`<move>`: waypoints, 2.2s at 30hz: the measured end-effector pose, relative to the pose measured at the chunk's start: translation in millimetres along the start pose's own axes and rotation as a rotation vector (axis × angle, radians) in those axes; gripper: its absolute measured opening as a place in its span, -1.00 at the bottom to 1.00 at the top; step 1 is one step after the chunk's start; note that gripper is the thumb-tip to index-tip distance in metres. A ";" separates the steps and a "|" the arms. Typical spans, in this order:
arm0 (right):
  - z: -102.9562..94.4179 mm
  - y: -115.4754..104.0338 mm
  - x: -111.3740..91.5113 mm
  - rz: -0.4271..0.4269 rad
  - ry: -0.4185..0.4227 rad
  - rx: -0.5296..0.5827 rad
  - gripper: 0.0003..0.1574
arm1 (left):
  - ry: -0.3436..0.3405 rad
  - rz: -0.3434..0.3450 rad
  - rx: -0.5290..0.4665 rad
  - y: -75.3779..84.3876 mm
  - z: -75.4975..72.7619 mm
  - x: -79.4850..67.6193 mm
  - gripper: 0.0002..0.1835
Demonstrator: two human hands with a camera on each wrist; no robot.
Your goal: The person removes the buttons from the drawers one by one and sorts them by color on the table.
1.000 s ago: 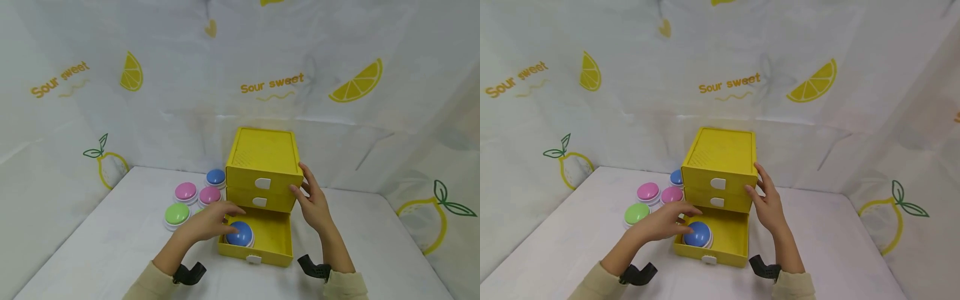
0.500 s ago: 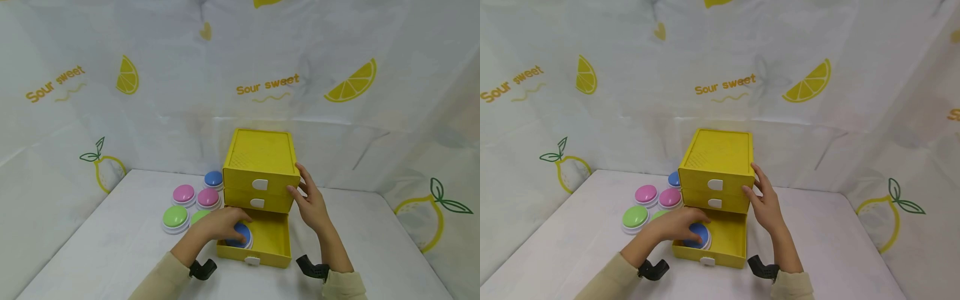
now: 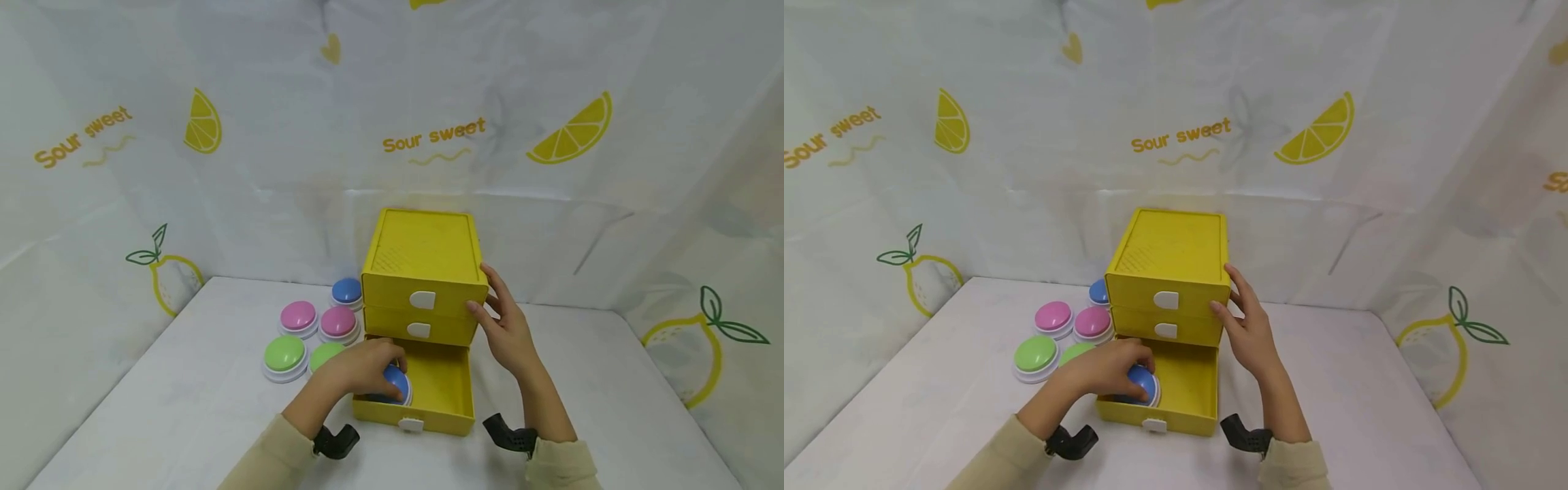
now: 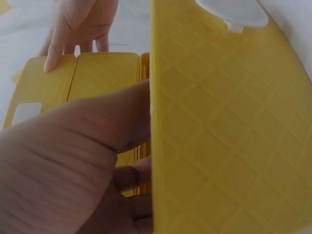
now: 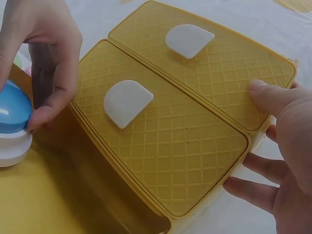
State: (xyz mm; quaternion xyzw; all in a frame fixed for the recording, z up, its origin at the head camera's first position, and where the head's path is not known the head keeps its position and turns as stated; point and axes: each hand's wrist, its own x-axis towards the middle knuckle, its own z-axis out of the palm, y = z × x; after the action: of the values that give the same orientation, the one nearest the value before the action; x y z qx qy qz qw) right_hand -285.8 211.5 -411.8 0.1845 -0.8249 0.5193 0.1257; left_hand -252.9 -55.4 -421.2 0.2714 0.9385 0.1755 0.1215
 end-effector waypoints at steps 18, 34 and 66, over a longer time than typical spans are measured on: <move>-1.9 -0.5 2.1 0.013 -0.004 -0.004 -0.12 | -0.004 0.010 -0.114 -13.5 -1.6 1.4 -0.30; -0.9 1.7 1.2 0.021 0.002 -0.008 -0.14 | 0.030 0.042 -0.278 -16.4 -8.9 -10.7 -0.43; -4.0 6.8 1.8 -0.014 0.012 -0.048 -0.13 | 0.681 -0.533 -0.900 -145.5 -74.2 -24.5 -0.21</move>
State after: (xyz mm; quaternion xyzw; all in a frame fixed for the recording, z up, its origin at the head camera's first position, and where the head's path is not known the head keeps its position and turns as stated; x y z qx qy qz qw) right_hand -290.3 217.5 -414.9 0.1842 -0.8349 0.4998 0.1388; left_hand -324.6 -203.6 -408.0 -0.1208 0.7941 0.5941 -0.0423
